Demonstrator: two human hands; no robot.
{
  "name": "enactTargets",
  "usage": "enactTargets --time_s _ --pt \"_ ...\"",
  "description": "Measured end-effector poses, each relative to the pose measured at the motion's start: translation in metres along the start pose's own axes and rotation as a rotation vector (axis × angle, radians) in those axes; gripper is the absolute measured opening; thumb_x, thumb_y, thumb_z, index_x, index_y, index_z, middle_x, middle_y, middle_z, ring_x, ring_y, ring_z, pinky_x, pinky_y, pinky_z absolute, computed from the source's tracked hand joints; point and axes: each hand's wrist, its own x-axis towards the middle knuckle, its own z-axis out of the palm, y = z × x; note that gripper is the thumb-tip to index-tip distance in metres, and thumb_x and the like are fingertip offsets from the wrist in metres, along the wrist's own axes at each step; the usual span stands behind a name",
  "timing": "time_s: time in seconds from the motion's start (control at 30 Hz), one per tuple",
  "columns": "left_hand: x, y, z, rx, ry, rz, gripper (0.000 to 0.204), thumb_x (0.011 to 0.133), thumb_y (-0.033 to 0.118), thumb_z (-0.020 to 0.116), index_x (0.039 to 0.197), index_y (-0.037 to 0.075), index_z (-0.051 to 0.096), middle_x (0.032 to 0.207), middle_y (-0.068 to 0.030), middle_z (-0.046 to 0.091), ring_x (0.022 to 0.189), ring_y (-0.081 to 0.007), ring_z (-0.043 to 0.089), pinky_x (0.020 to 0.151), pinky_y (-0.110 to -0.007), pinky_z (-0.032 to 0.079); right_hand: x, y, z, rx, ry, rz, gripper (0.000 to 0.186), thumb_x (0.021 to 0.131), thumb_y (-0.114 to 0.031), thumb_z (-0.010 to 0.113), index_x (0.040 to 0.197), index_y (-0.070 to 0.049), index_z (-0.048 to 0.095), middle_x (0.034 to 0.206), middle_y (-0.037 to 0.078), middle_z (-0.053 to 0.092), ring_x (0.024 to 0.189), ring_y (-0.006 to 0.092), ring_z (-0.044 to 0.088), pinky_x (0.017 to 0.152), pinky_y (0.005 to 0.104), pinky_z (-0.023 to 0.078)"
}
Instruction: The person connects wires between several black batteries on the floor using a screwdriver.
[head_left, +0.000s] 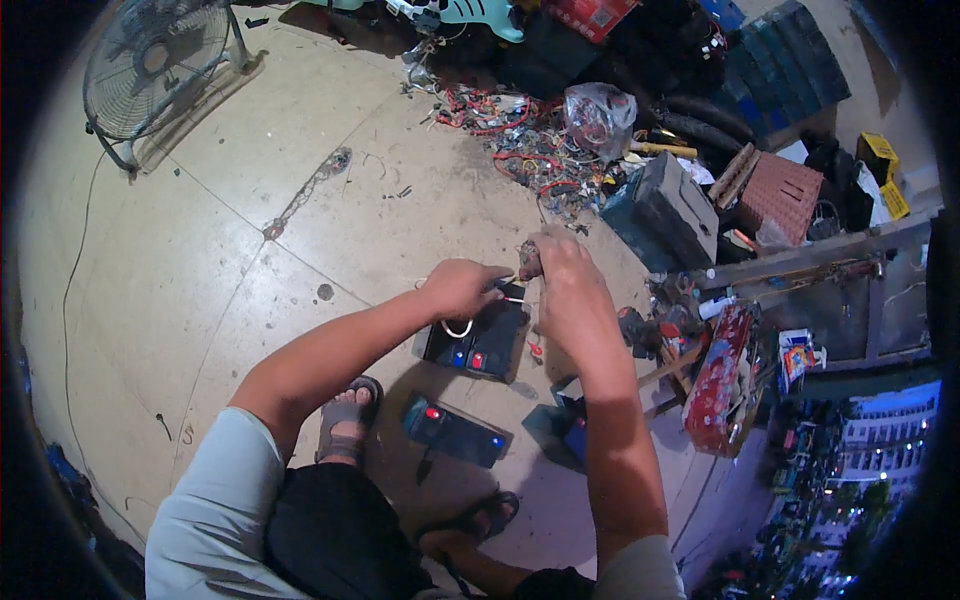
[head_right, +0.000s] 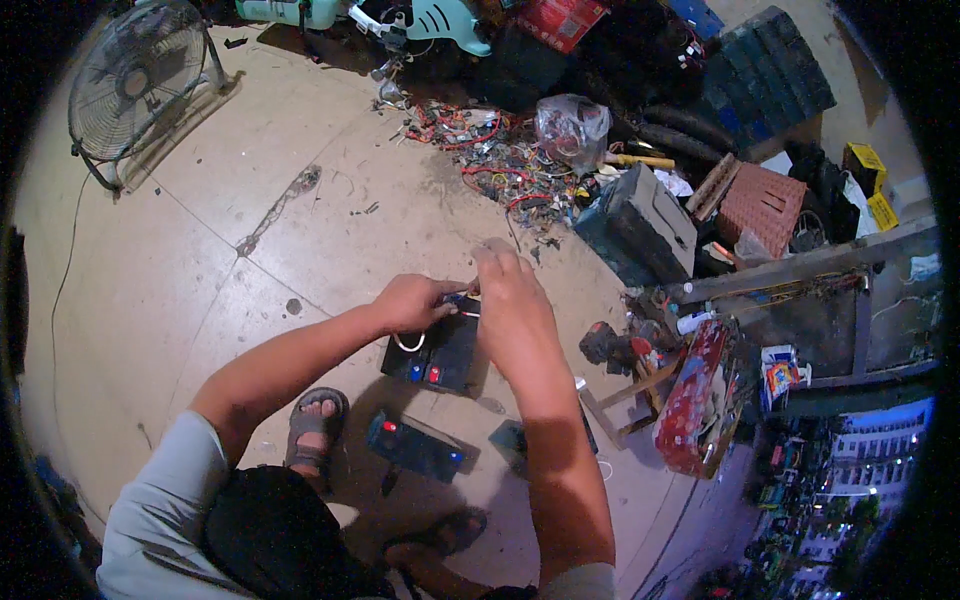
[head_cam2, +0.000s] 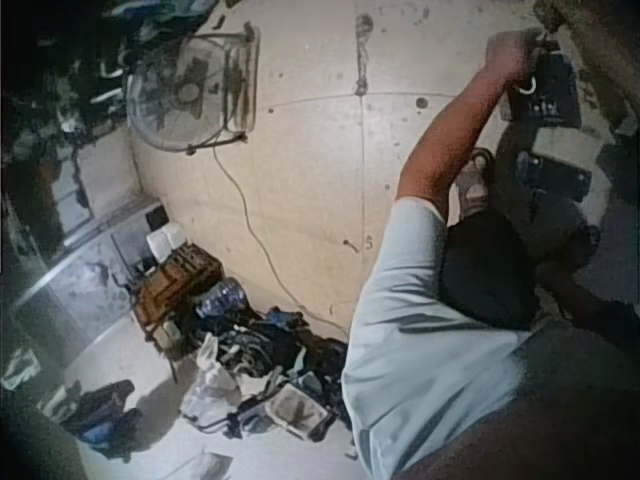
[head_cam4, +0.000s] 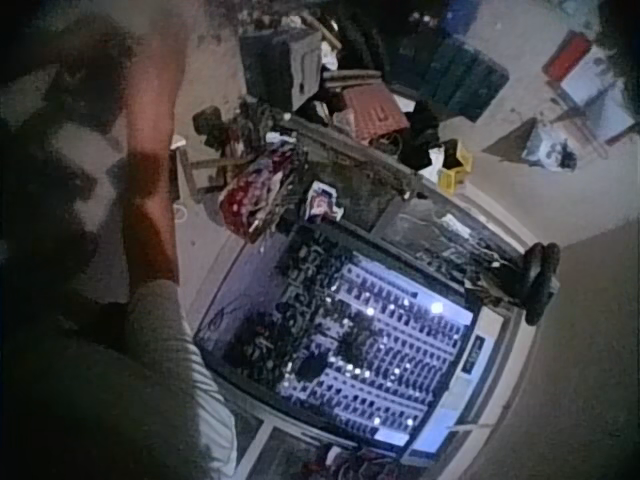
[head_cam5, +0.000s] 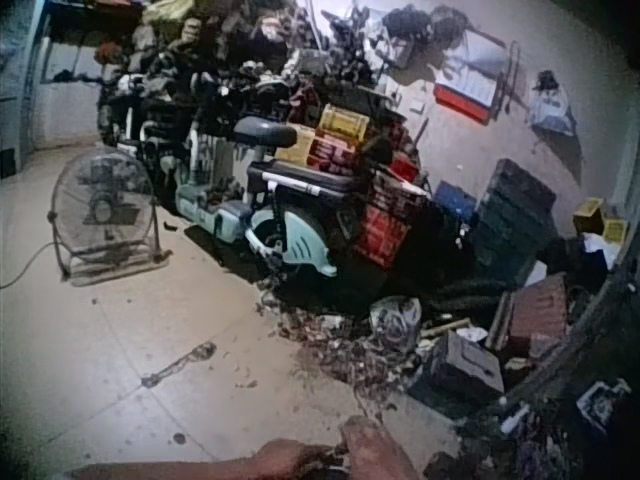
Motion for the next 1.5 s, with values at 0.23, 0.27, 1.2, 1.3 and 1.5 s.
enactTargets --time_s 0.23,0.27,1.2,1.3,1.5 --pt "0.031 -0.001 -0.004 0.119 -0.108 0.079 0.022 0.089 0.038 0.071 0.097 0.018 0.077 0.087 -0.0157 0.073 0.084 -0.0392 0.070 0.075 -0.052 0.054 0.008 -0.014 -0.004 0.015 -0.118 0.340 0.039 0.096 -0.031 0.070 0.122 -0.003 0.066 0.112 0.019 0.070 0.092 0.0402 0.071 0.079 0.0472 0.057" --pt "0.031 0.000 -0.003 0.120 -0.110 0.078 0.022 0.089 0.038 0.071 0.097 0.018 0.077 0.087 -0.0157 0.073 0.084 -0.0392 0.070 0.075 -0.052 0.054 0.010 -0.015 -0.004 0.014 -0.136 0.383 0.039 0.096 -0.032 0.070 0.121 -0.003 0.066 0.112 0.019 0.069 0.092 0.0400 0.071 0.079 0.0474 0.057" --pt "0.028 0.002 0.005 0.120 0.047 0.011 0.038 0.080 0.044 0.080 0.110 0.021 0.077 0.087 -0.0141 0.074 0.082 -0.0378 0.071 0.072 -0.050 0.055 0.015 -0.009 -0.001 0.037 -0.308 0.535 0.038 0.089 -0.015 0.074 0.125 -0.004 0.063 0.131 0.021 0.058 0.107 0.0401 0.068 0.088 0.0475 0.056" --pt "0.028 -0.006 0.009 0.204 -0.043 0.006 0.042 0.079 0.043 0.081 0.114 0.021 0.076 0.088 -0.0129 0.074 0.084 -0.0375 0.072 0.072 -0.050 0.055 0.004 -0.005 -0.002 -0.044 -0.016 0.095 0.034 0.091 -0.013 0.072 0.122 -0.005 0.065 0.126 0.021 0.061 0.105 0.0400 0.068 0.087 0.0469 0.056" --pt "0.031 -0.016 0.017 0.242 -0.159 -0.009 0.039 0.078 0.038 0.080 0.113 0.020 0.076 0.090 -0.0123 0.075 0.087 -0.0356 0.073 0.075 -0.050 0.057 0.008 -0.012 -0.013 0.045 -0.334 0.508 0.025 0.089 -0.003 0.067 0.114 -0.004 0.066 0.120 0.021 0.062 0.103 0.0408 0.067 0.086 0.0478 0.056"
